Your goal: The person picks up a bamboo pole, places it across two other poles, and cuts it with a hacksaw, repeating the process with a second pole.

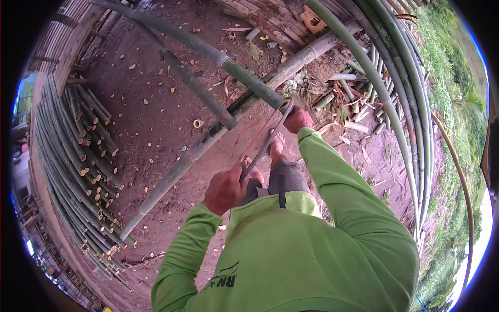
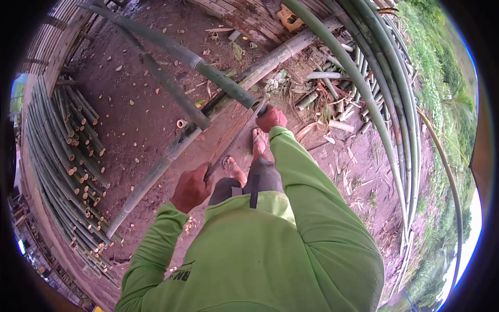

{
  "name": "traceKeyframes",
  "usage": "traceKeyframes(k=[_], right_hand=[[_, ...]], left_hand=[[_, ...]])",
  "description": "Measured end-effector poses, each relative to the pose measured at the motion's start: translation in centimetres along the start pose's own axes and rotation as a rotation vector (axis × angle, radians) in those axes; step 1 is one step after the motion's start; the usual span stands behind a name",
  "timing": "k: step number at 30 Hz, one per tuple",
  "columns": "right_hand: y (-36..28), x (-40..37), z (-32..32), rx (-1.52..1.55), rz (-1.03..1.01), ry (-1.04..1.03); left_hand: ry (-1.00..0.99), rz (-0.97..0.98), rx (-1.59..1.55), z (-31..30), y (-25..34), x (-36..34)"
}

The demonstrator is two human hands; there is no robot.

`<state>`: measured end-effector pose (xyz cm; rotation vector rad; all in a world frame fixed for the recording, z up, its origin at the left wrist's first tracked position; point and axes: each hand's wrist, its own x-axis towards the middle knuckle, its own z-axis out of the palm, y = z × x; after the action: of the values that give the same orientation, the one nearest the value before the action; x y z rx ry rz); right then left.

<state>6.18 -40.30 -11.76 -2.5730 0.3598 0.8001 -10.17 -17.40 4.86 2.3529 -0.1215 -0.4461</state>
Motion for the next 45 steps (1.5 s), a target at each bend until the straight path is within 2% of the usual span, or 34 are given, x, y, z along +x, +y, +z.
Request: traceKeyframes(k=[2,5,7,8,10,12,13,18,20,22,24,25,27,30,32,35,37,38,39,42,44,45], right_hand=[[0.4,-0.2,0.5,-0.013,-0.009,-0.051],[1.4,1.8,2.3,-0.002,-0.026,0.027],[1.6,1.9,0.4,-0.011,0.022,0.022],[1.8,2.0,-1.2,0.016,-0.027,0.074],[2.6,4.3,-2.4,-0.033,-0.018,0.148],[1.9,2.8,-4.2,-0.027,-0.083,0.145],[2.0,2.5,-3.9,-0.039,-0.063,0.154],[1.9,1.8,-2.2,0.036,-0.111,0.059],[2.0,2.1,-1.6,0.046,-0.066,-0.037],[1.5,1.4,-0.6,0.01,-0.132,-0.174],[0.6,-0.9,2.3,-0.039,-0.129,-0.203],[1.1,-1.9,1.6,0.034,-0.149,-0.193],[2.5,-2.4,1.1,0.122,-0.158,-0.181],[6.9,-1.1,-1.3,0.17,-0.214,-0.129],[9.5,-0.2,-3.7,0.1,-0.25,-0.024],[11.9,3.0,-8.5,0.095,-0.192,0.043],[11.0,4.6,-10.5,0.045,-0.182,0.074],[9.0,4.5,-12.5,0.028,-0.198,0.094],[5.6,4.5,-14.4,0.056,-0.204,0.021],[0.0,11.8,-13.1,0.05,-0.392,0.114],[-8.1,13.3,-15.3,-0.036,-0.376,0.118],[-11.4,14.4,-15.5,0.034,-0.406,0.153]], left_hand=[[-0.034,-0.019,0.031,-0.9,0.4,-1.5],[0.006,-0.014,0.066,-0.3,0.6,1.0],[0.037,0.008,0.047,0.5,1.4,4.0],[0.067,0.027,0.028,0.1,2.3,6.1],[0.06,0.034,0.017,0.5,4.0,5.4],[0.04,0.086,0.053,0.5,5.3,5.9],[-0.056,-0.063,0.012,-0.2,6.0,5.1],[-0.095,-0.072,0.035,-2.6,7.1,4.1],[-0.085,-0.063,0.037,-1.1,5.8,5.8],[-0.013,0.0,0.11,3.0,3.5,10.7],[-0.058,-0.132,0.202,7.9,-0.2,16.1],[-0.028,-0.117,0.177,7.6,-0.1,16.9],[-0.011,-0.126,0.146,6.0,-1.0,13.8],[-0.049,-0.058,0.061,-0.2,1.4,8.3],[-0.024,-0.009,0.03,-2.9,2.4,5.0],[0.004,0.014,-0.014,-5.0,2.1,0.6],[0.055,0.017,-0.065,-5.2,1.6,-2.3],[0.087,-0.037,-0.108,-5.0,1.7,-3.4],[0.113,-0.095,-0.151,-4.7,2.0,-4.7],[0.263,-0.247,-0.273,-3.2,2.9,-6.9],[0.36,-0.342,-0.338,-2.7,3.6,-7.0],[0.402,-0.395,-0.345,-2.6,3.9,-6.9]])
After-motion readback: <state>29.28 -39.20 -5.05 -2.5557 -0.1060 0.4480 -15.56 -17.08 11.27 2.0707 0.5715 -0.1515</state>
